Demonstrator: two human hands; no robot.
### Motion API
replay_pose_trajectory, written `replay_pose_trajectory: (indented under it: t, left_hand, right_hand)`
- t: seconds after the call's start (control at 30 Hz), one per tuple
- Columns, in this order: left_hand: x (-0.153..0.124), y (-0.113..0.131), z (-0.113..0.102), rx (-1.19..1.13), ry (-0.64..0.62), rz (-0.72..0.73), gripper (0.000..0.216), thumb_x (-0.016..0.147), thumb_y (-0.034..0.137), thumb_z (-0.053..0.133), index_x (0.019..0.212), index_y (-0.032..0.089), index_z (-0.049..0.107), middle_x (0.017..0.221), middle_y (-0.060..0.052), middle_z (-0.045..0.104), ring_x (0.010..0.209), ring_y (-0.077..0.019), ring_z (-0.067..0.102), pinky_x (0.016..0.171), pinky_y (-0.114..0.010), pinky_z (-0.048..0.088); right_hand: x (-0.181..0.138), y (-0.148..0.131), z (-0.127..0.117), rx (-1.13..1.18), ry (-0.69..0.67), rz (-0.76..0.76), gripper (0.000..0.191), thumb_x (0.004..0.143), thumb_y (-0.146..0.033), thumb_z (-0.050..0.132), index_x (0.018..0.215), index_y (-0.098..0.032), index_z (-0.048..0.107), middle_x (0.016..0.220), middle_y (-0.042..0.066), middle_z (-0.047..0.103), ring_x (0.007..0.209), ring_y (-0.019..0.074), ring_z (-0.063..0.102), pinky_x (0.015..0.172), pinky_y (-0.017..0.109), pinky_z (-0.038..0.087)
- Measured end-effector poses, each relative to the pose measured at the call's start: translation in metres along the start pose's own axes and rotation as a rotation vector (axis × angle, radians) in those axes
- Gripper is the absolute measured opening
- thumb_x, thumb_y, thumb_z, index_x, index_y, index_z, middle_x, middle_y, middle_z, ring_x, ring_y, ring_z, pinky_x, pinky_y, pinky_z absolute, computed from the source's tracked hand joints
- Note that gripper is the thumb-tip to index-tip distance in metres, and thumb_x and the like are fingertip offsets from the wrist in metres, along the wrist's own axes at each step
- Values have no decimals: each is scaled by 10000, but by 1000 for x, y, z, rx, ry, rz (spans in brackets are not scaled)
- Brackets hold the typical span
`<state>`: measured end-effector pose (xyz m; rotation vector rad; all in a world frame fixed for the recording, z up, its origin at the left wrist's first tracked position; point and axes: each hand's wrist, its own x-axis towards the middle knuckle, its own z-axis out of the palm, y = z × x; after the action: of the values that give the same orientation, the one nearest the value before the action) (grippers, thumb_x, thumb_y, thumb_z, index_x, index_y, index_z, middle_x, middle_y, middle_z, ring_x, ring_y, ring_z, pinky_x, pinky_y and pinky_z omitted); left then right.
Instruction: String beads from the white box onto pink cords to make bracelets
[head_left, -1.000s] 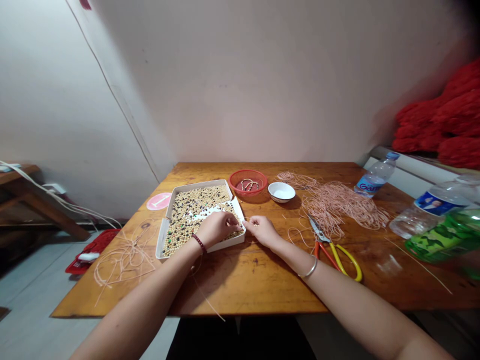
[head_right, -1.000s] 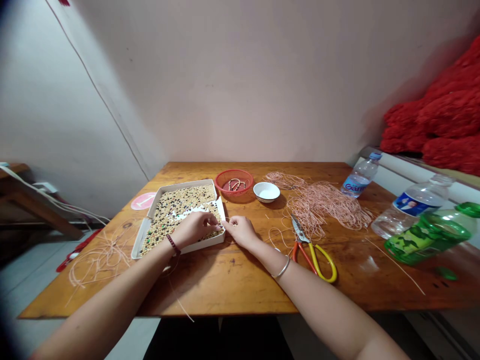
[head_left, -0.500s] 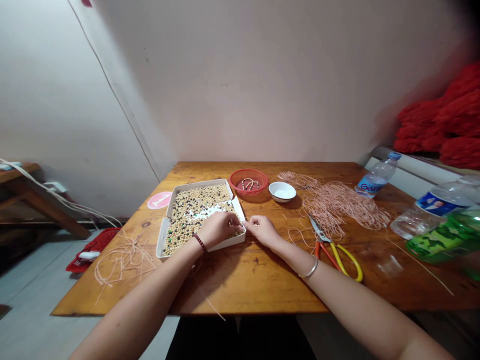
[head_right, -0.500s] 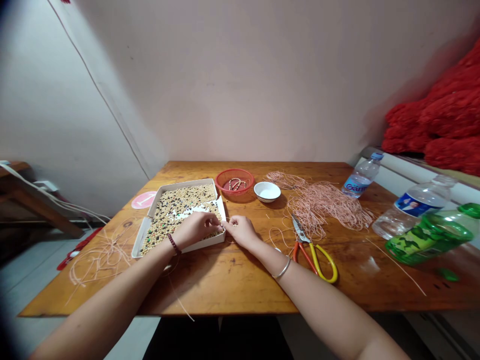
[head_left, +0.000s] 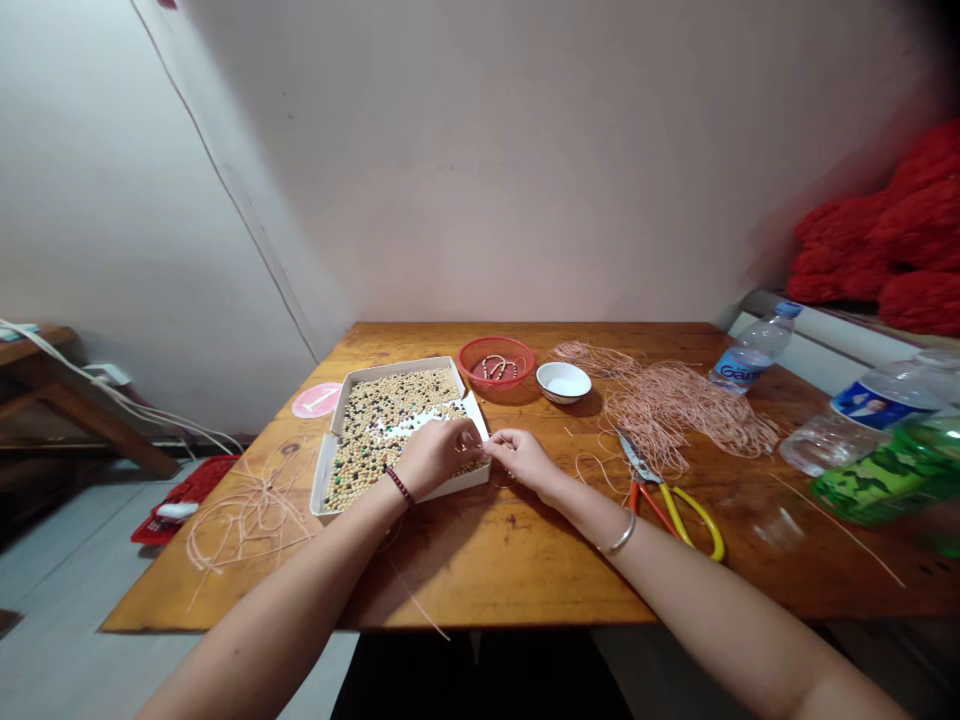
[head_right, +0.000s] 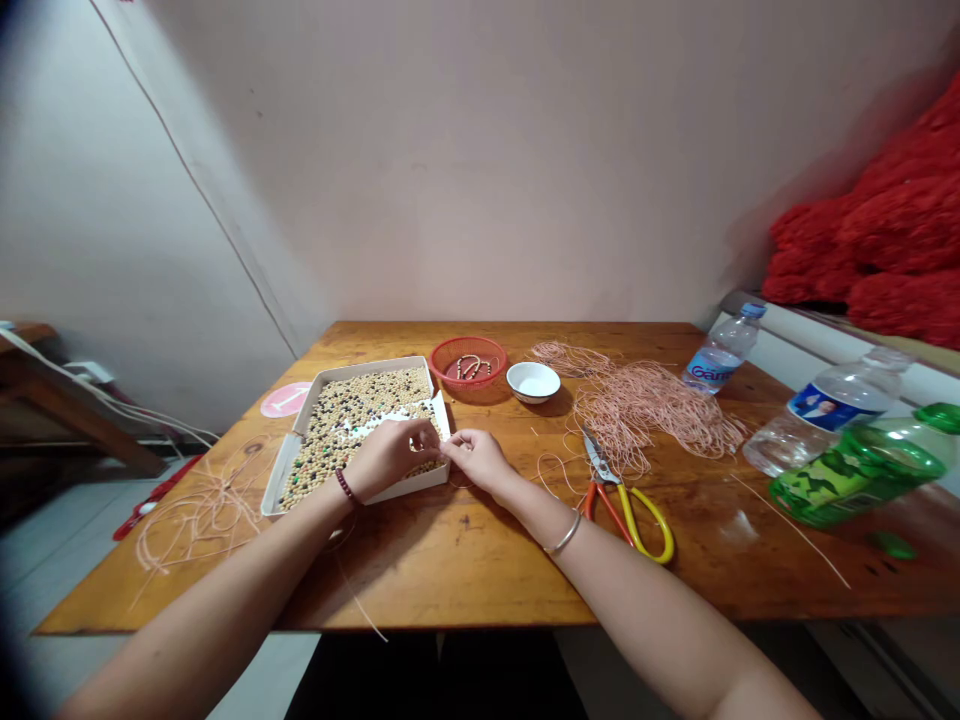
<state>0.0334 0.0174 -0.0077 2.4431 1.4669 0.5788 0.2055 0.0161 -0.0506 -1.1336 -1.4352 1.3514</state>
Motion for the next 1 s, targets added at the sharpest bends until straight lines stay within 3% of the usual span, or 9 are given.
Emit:
replay_pose_trajectory:
  t: [0.57, 0.8, 1.0]
  left_hand:
    - [-3, 2, 0, 30, 38, 5, 274, 737, 384, 710, 892, 218, 556, 752, 39, 676, 668, -129, 613, 552, -203, 343]
    - [-5, 5, 1, 226, 45, 64, 266, 793, 380, 654, 976, 230, 532, 795, 18, 679, 690, -144, 607, 536, -212, 305]
    - [-6, 9, -1, 391, 0, 65, 278, 834, 402, 597, 1037, 236, 505, 821, -21, 673, 728, -171, 624, 538, -222, 317]
  right_hand:
    - [1, 3, 1, -60, 44, -54, 217, 659, -367, 601, 614, -180, 500, 521, -35, 492, 500, 93, 407, 485, 211, 305]
    - [1, 6, 1, -188, 65, -119, 201, 667, -340, 600, 619, -192, 474, 497, -66, 412, 478, 85, 336, 470, 215, 249]
    - [-1, 6, 0, -288, 82, -163, 183, 674, -319, 618, 643, -188, 495, 535, -53, 464, 512, 96, 397, 496, 214, 289]
